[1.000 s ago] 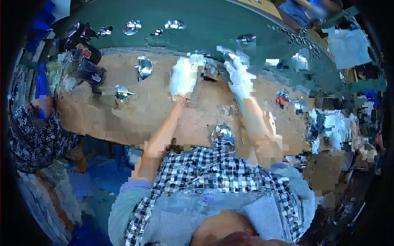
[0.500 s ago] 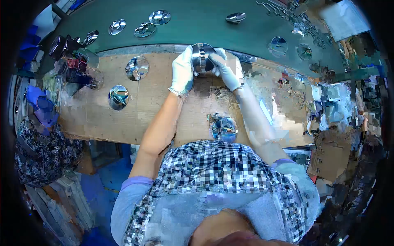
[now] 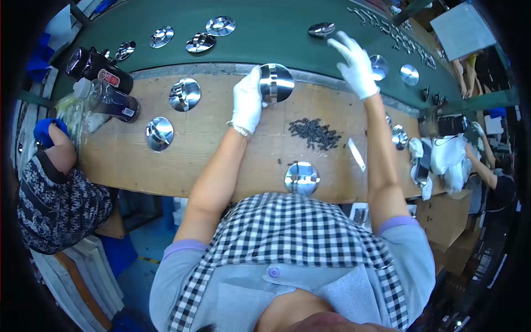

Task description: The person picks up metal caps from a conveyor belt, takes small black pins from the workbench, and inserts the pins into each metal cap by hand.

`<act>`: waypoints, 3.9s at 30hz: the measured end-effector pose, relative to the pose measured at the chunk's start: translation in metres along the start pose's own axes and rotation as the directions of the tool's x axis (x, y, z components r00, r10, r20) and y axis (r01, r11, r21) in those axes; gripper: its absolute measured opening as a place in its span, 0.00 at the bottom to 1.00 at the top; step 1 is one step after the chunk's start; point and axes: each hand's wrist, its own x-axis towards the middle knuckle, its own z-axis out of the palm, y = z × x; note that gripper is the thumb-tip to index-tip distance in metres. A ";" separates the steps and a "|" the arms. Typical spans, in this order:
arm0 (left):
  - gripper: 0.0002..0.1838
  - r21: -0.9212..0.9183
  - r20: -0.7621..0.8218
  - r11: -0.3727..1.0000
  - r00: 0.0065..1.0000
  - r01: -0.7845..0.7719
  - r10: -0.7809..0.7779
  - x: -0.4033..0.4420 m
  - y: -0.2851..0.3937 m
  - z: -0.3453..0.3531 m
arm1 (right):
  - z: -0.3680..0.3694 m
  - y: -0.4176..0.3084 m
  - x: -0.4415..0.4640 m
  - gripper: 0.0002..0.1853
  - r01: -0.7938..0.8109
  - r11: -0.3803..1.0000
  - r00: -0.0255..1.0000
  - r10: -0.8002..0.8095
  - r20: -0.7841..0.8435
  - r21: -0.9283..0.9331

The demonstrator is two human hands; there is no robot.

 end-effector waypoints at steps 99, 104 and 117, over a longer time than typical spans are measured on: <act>0.14 0.067 0.036 0.988 0.990 -0.140 0.138 0.016 -0.001 -0.005 | 0.031 -0.110 0.023 0.15 -0.554 0.288 0.828 0.291 0.480 0.781; 0.12 0.048 0.049 0.998 0.998 -0.049 0.046 0.005 0.001 -0.001 | 0.029 -0.090 -0.014 0.10 -0.436 0.198 0.758 0.606 0.240 0.878; 0.15 -0.131 0.008 0.991 0.999 -0.033 0.035 0.012 -0.015 0.000 | 0.025 -0.116 -0.033 0.14 -0.587 0.122 0.795 0.275 0.541 0.800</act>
